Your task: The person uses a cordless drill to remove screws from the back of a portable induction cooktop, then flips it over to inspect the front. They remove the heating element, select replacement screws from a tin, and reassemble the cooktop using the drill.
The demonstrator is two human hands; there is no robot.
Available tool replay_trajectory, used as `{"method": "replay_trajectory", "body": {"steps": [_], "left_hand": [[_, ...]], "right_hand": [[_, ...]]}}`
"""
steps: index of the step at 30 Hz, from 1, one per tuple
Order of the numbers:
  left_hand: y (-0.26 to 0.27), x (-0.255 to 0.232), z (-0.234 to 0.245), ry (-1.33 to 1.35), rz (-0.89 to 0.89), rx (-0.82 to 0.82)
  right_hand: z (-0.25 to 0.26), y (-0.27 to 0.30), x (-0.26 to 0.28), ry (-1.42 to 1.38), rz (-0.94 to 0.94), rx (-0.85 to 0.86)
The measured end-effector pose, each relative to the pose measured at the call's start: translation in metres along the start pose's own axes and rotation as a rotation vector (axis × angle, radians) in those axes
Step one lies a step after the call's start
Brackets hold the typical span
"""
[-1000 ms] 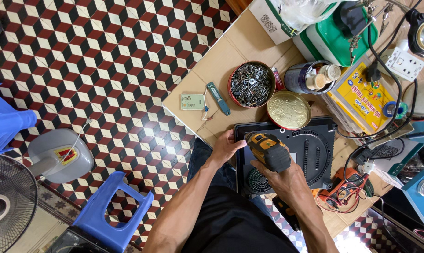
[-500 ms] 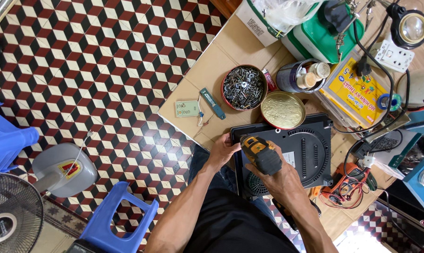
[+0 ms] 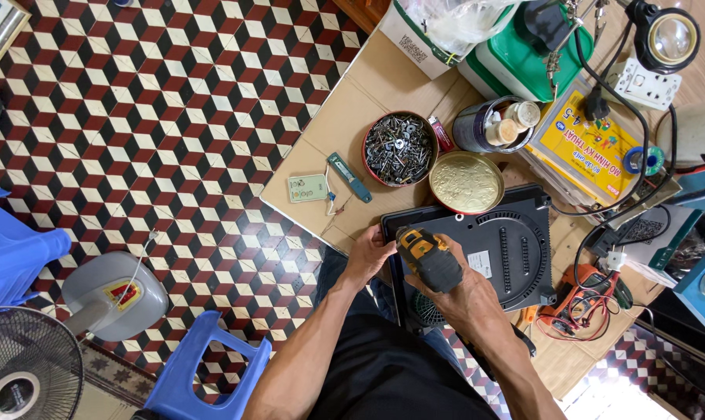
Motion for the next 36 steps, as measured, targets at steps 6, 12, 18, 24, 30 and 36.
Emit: {"method": "replay_trajectory", "body": {"steps": [6,12,18,24,30,36], "left_hand": [[-0.003,0.004,0.002,0.006,0.009,-0.014],[-0.001,-0.004,0.0,-0.107,-0.007,-0.002],[0.01,-0.039,-0.008,-0.042,-0.059,0.099],[-0.002,-0.143,0.017,-0.948,-0.136,-0.149],[-0.074,-0.208,-0.04,-1.256,-0.76,-0.038],[-0.123,-0.195,-0.052,-1.579,-0.761,0.055]], "right_hand": [[-0.005,-0.002,-0.009,0.018,-0.14,0.067],[-0.006,-0.009,-0.017,0.186,0.047,0.041],[0.016,0.005,-0.01,0.304,-0.042,0.127],[0.049,0.041,-0.037,-0.01,-0.019,-0.063],[0.034,0.063,-0.109,-0.285,-0.249,-0.175],[0.03,0.074,-0.102,0.311,0.063,-0.272]]}}
Point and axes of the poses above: each hand's wrist, its own y-axis away from the middle knuckle, its own z-axis out of the back of the hand, x = y × z, the point moved 9 cm from there along -y, towards the middle knuckle, and after that the axes turned 5 degrees about -y, right-handed, at the moved point
